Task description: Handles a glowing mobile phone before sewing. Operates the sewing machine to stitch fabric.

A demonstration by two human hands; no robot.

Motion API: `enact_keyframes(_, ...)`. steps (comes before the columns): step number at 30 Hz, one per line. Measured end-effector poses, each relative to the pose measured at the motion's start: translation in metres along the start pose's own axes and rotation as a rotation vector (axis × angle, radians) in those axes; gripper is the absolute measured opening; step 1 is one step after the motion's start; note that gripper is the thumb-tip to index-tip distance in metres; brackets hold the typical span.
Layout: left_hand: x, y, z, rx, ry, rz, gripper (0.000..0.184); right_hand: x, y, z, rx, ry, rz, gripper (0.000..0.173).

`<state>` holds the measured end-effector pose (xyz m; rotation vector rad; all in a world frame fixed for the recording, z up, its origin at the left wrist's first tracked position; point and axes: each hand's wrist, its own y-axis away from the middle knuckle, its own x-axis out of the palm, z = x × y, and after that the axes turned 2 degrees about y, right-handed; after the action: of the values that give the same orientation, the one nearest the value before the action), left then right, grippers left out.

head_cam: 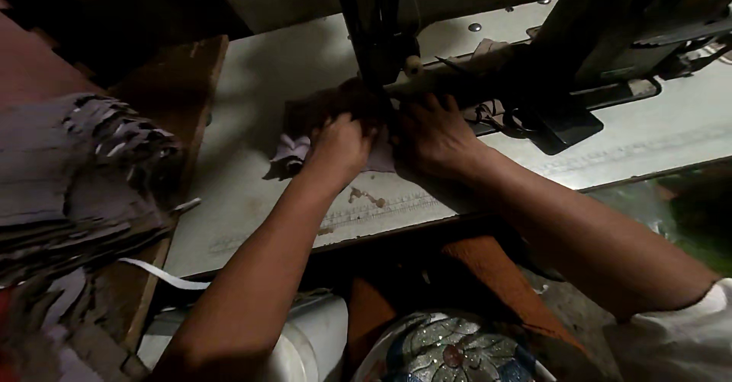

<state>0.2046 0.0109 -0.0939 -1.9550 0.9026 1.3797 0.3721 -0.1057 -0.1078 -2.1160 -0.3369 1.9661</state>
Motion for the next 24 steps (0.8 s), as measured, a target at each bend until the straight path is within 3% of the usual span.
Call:
enact_keyframes(4, -0.011, -0.004, -0.005, -0.055, 0.034, 0.041, 0.044, 0.001, 0.0, -0.001, 0.068, -0.076, 0.037, 0.05)
enact_keyframes(7, -0.015, 0.003, 0.006, 0.181, 0.118, -0.077, 0.027, 0.0, 0.002, 0.001, 0.019, -0.085, -0.067, 0.044)
enact_keyframes(10, -0.005, 0.008, 0.015, 0.298, 0.098, -0.09, 0.027, 0.0, 0.005, 0.002, -0.03, -0.096, -0.058, 0.041)
enact_keyframes(15, 0.008, 0.01, 0.018, 0.313, 0.109, -0.18, 0.029, 0.001, 0.005, 0.001, -0.003, -0.084, -0.052, 0.041)
enact_keyframes(24, 0.007, -0.002, 0.003, 0.114, 0.061, -0.054, 0.037, 0.004, -0.003, 0.002, 0.074, -0.047, 0.009, 0.047)
